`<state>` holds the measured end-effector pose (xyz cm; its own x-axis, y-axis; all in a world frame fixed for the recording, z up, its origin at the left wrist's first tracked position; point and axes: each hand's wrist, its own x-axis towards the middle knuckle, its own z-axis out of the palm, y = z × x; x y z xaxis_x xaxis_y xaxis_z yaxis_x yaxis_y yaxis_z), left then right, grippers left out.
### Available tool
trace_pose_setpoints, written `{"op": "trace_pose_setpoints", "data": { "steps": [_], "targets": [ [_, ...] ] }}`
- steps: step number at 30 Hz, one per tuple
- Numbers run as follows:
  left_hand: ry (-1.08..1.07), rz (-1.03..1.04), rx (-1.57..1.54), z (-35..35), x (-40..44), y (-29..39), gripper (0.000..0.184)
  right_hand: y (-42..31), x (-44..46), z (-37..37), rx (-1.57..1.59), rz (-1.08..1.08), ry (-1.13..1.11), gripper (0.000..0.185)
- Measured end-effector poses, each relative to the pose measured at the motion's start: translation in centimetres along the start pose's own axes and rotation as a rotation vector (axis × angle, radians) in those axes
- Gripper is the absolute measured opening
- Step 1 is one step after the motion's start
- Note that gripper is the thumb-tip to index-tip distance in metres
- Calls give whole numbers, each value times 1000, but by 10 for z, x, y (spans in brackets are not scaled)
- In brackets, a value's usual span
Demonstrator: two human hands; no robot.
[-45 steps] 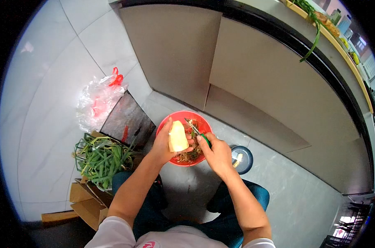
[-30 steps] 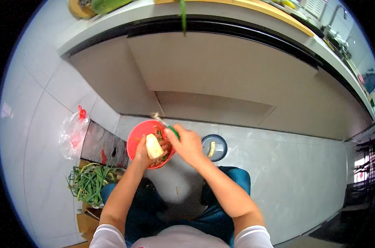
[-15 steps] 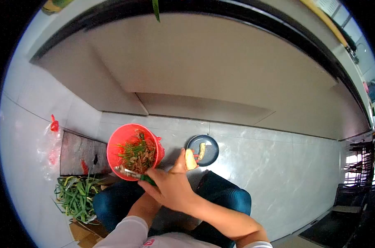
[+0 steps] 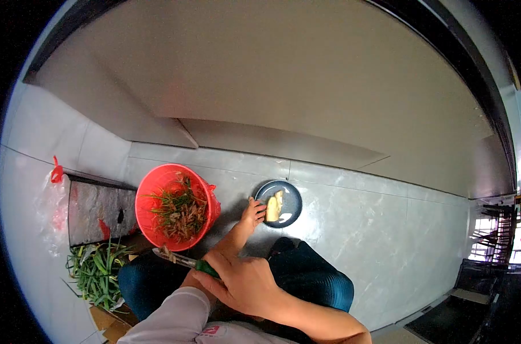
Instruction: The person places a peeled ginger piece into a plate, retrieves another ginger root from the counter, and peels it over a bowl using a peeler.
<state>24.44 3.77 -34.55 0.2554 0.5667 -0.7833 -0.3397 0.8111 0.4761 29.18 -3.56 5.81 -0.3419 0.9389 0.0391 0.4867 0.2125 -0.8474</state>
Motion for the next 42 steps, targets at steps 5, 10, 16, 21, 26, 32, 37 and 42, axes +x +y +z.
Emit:
{"op": "trace_pose_setpoints", "data": {
  "steps": [5, 10, 16, 21, 26, 32, 37, 42],
  "targets": [
    [-74, 21, 214, -13, -54, 33, 73, -4, 6, 17, -12, -123, 145, 30],
    [-315, 373, 179, -20, -168, 100, 44, -10, 17, 31, -207, -159, 184, 32],
    [-210, 636, 275, -67, -265, 177, 15, -25, 37, 39, -63, 49, 74, 35],
    [77, 618, 322, -119, -288, 223, 10, 12, 72, 73, 546, 179, -136, 43],
    [347, 591, 1123, -164, -286, 213, 22, 72, 77, 127, -680, 202, -150, 42],
    [300, 833, 1003, -128, -296, 212, 37, 30, 74, 118, -674, 75, -54, 36],
    [214, 927, 907, -123, -260, 214, 31, 22, 71, 119, -620, -109, 44, 36],
    [222, 802, 758, -122, -261, 223, 24, 15, 72, 97, -575, -46, 33, 36]
  ]
}}
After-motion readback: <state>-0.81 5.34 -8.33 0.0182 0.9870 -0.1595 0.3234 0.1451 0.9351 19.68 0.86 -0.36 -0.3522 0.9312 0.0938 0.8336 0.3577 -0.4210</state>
